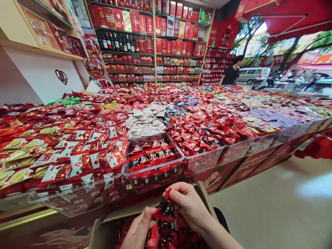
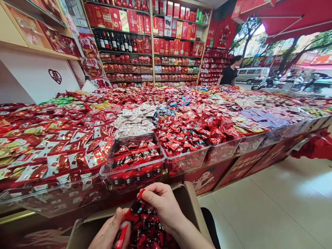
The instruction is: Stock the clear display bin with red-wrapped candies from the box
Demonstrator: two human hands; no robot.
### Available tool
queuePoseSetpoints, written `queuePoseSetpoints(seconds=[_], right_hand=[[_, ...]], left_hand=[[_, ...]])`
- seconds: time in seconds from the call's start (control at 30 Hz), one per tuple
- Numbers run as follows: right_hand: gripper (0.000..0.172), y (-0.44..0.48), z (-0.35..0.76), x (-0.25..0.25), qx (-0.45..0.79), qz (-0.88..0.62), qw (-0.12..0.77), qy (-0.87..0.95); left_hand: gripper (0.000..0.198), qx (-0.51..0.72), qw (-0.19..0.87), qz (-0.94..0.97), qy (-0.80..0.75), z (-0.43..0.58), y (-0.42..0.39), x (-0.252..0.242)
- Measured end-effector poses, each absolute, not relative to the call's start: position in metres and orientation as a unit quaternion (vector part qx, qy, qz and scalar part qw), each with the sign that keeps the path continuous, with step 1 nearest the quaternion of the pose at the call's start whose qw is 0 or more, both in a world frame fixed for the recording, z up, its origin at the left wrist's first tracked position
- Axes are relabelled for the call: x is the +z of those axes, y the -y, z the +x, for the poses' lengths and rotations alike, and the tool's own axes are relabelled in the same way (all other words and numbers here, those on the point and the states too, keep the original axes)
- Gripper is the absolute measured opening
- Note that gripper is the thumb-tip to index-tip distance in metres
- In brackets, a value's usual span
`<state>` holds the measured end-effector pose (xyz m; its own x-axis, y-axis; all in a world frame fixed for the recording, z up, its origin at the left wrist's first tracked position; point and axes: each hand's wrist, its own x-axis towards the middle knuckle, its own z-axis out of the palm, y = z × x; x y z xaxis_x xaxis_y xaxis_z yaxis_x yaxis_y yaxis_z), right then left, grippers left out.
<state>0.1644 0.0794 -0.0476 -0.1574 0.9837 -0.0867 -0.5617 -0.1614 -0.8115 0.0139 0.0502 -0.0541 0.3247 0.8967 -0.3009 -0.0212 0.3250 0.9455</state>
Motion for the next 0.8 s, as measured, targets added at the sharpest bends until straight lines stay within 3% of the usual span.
queuePoseSetpoints(seconds=[0.07, 0.2, 0.37, 0.8], right_hand=[[0.010, -0.080, 0.165, -0.047, 0.688, -0.314, 0.549, 0.357], [0.014, -0.078, 0.161, -0.050, 0.696, -0.311, 0.520, 0.385], [0.037, -0.075, 0.156, -0.051, 0.724, -0.320, 0.542, 0.282], [0.025, -0.075, 0.160, -0.058, 0.682, -0.387, 0.486, 0.385]], left_hand=[[0.055, 0.294, 0.757, 0.402, -0.423, 0.015, -0.049, -0.057], [0.036, 0.320, 0.864, 0.241, -0.306, 0.021, -0.046, -0.060], [0.026, 0.474, 0.722, 0.250, -0.438, 0.023, -0.048, -0.054], [0.024, 0.453, 0.591, 0.448, -0.495, 0.014, -0.039, -0.064]])
